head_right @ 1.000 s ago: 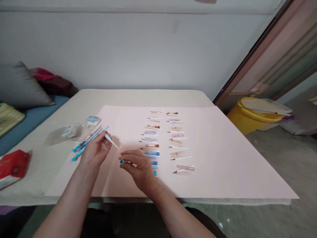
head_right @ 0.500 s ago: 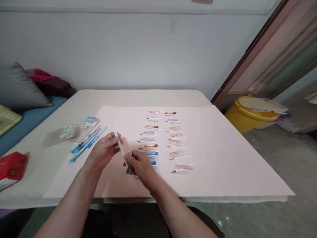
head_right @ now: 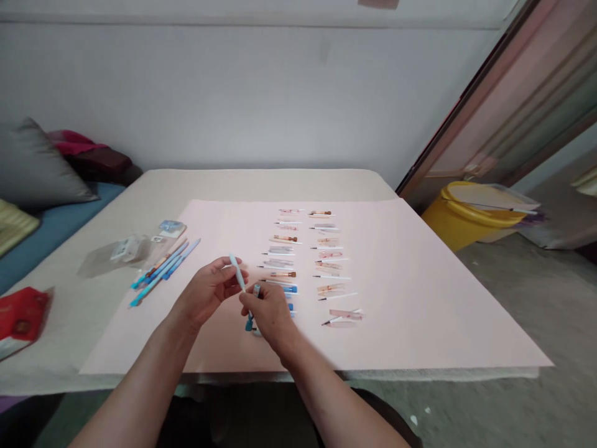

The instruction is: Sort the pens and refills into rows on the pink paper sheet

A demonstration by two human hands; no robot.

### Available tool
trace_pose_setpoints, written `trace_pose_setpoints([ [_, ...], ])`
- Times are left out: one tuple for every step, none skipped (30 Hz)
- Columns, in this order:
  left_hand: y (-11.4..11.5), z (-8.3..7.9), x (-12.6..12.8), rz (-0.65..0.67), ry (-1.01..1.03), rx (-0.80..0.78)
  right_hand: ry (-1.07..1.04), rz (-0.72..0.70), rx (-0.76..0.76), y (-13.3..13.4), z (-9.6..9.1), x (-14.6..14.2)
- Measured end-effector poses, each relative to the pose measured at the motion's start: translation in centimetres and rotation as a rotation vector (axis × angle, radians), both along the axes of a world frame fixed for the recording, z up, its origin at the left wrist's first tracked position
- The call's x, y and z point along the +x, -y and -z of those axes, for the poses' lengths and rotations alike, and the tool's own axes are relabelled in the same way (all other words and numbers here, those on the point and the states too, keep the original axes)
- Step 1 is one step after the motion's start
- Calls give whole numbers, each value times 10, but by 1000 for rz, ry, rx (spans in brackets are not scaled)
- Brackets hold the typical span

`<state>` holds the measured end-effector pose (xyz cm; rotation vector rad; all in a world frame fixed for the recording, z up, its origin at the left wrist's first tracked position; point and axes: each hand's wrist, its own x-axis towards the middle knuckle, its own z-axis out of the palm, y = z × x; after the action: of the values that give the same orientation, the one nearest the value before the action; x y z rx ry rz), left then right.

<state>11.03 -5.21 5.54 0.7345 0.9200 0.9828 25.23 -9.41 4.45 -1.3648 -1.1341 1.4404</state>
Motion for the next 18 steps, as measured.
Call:
trace_pose_setpoints([
  [-1, 1, 0, -33, 9, -14, 1, -1, -5, 0, 0, 0],
  [-2, 3, -1, -69, 20, -28, 3, -8, -10, 1, -1, 0],
  [-4, 4, -2, -105, 33, -41, 6, -16, -16, 1, 0, 0],
  [-5, 4, -3, -141, 46, -52, 8, -25, -23, 1, 0, 0],
  [-7, 5, -5, -174, 60, -61, 9, -34, -30, 2, 1, -1],
  [-9, 6, -8, -207, 72, -69, 12, -43, -37, 2, 1, -1],
  [-12, 6, -10, -237, 82, -76, 14, -52, -44, 3, 2, -2],
  [-14, 7, -13, -262, 91, -85, 16, -59, -51, 3, 3, -2],
  [-15, 7, -15, -285, 102, -96, 16, -66, -54, 3, 3, -2],
  [-17, 8, -17, -307, 113, -108, 16, -73, -52, 4, 4, -2],
  [-18, 8, -18, -326, 125, -121, 17, -79, -49, 4, 3, -2],
  [-19, 9, -19, -343, 138, -136, 20, -83, -47, 4, 3, -3],
  [-20, 9, -20, -353, 152, -150, 23, -86, -48, 4, 3, -3],
  [-20, 9, -20, -358, 166, -164, 26, -87, -48, 4, 2, -3],
  [-21, 10, -20, -358, 178, -178, 28, -87, -49, 4, 2, -3],
  [-21, 10, -20, -357, 189, -192, 29, -84, -52, 4, 1, -3],
  [-21, 11, -20, -359, 200, -206, 28, -83, -51, 4, 0, -3],
  [-21, 11, -20, -366, 210, -218, 26, -82, -48, 3, 0, -3],
])
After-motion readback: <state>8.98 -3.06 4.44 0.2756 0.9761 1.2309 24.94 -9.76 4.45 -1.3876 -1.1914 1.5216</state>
